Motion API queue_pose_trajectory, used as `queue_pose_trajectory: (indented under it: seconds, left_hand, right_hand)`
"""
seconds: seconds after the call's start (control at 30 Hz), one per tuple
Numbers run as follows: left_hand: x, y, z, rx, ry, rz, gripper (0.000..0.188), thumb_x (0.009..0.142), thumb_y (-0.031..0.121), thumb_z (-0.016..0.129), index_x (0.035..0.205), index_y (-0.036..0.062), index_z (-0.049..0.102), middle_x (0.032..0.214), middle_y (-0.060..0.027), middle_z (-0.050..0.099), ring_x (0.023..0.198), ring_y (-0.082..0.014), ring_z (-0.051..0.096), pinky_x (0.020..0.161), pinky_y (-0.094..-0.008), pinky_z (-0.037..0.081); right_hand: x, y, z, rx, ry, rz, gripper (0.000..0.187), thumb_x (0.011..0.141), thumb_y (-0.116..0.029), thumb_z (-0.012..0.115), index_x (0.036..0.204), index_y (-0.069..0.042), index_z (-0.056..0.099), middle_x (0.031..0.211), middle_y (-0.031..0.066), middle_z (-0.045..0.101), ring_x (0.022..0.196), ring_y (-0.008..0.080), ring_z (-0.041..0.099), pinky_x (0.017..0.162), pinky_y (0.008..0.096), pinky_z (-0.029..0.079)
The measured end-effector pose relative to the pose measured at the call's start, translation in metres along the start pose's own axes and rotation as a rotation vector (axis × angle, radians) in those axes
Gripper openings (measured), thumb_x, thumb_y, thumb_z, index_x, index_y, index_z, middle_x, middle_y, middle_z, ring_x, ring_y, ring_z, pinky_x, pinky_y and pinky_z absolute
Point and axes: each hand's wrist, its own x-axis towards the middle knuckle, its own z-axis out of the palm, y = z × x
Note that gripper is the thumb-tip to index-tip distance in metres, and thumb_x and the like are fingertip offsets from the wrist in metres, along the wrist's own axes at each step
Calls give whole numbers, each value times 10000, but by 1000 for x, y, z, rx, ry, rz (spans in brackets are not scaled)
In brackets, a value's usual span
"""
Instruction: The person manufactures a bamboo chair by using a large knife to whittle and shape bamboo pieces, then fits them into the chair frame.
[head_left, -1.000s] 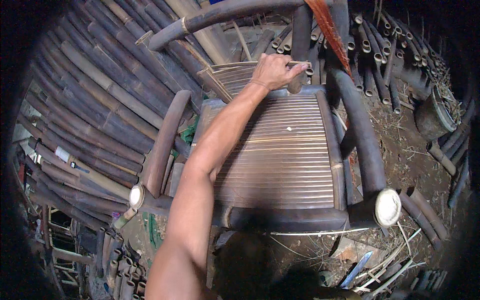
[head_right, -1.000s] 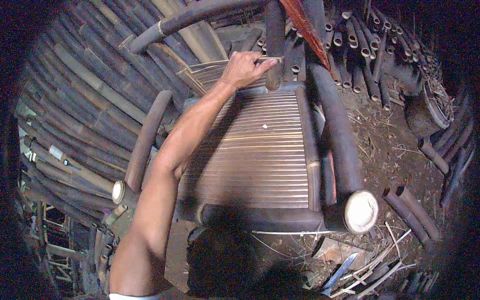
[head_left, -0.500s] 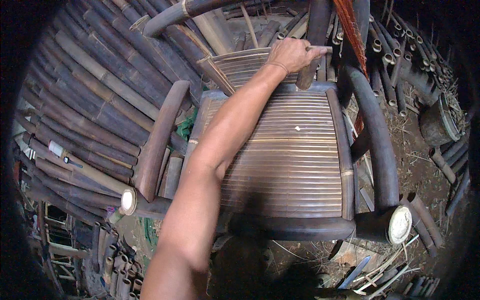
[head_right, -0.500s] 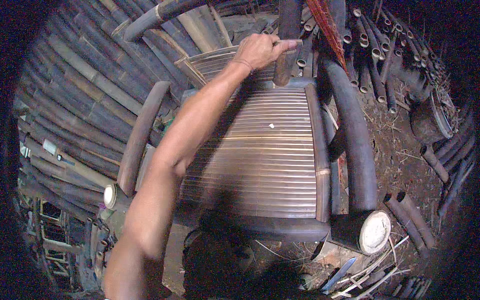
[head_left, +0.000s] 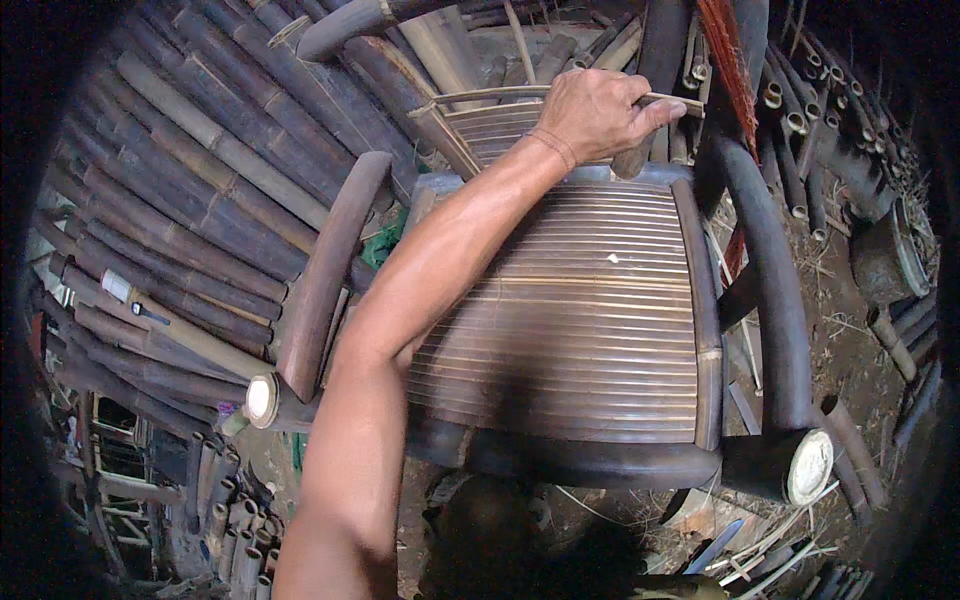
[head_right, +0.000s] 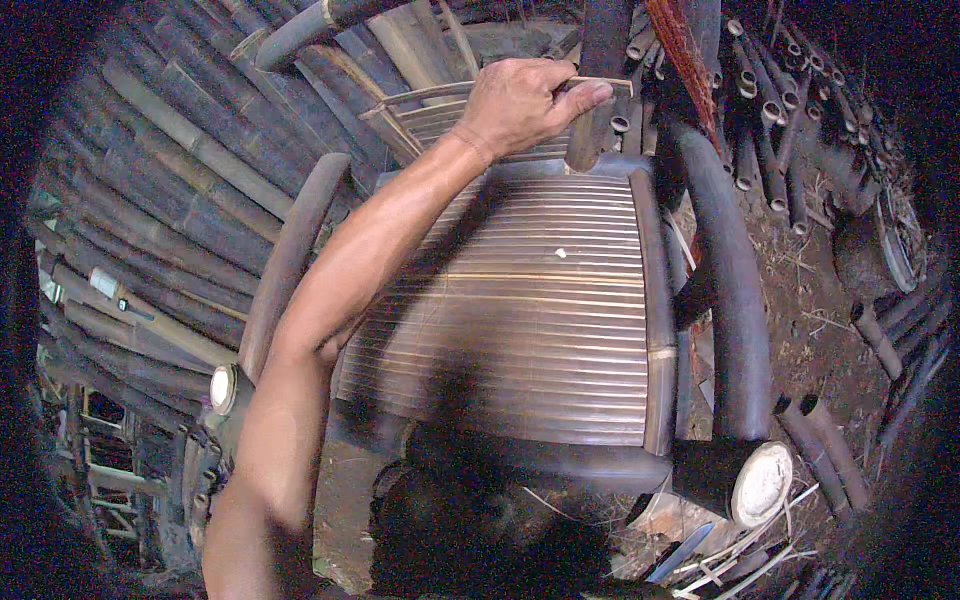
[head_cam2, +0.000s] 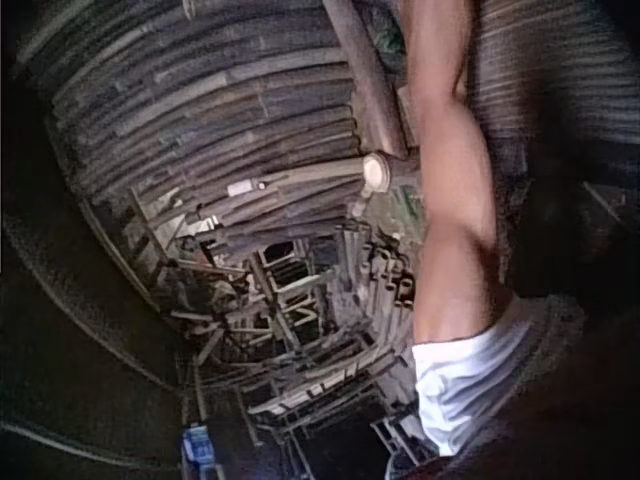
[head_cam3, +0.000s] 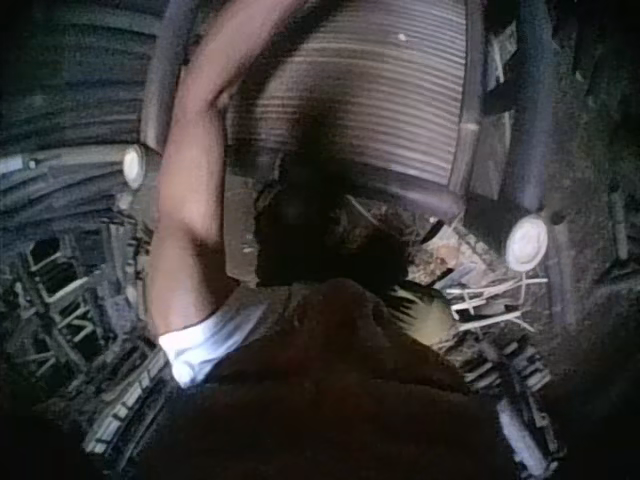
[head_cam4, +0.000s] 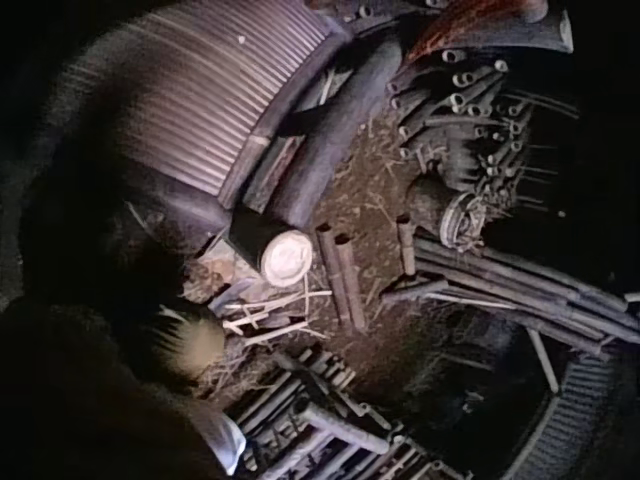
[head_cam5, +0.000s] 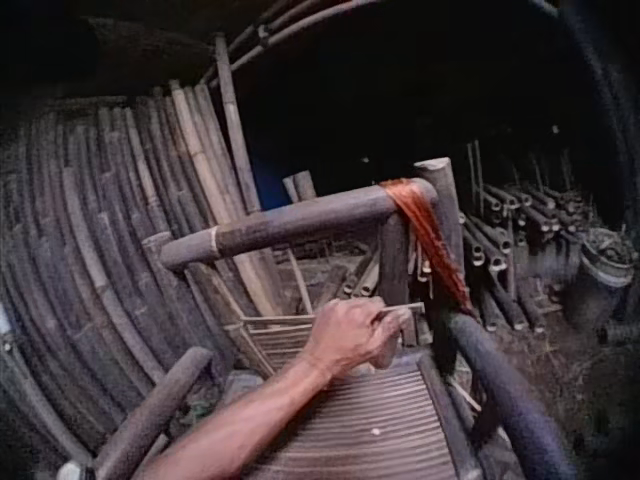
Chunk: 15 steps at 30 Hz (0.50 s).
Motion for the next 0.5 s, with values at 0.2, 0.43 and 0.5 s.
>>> queue_pose_trajectory:
  seconds: [0.2,0.43,0.5]
  left_hand:
    - [-6,-12,18,6,-65,-75,645,906,665,506,745,78,718,719,-187,686,732,-367,694,697,-492,555]
    - [0,-11,31,69,-134,-181,645,897,689,488,831,105,755,795,-199,708,799,-372,702,728,-498,554]
    - [4,-14,35,97,-140,-218,642,894,701,476,864,127,763,818,-195,715,827,-375,702,750,-502,549]
  right_hand:
    - [-2,2,-1,-26,-18,3,652,837,-290,692,1385,-8,478,1127,223,657,1009,367,637,888,419,513]
    - [-4,-1,-3,-8,66,46,648,846,-311,687,1384,-10,485,1126,220,660,1006,364,639,885,417,514]
    - [-4,0,-5,27,62,42,647,849,-317,685,1383,-11,487,1126,219,661,1005,363,639,884,417,515]
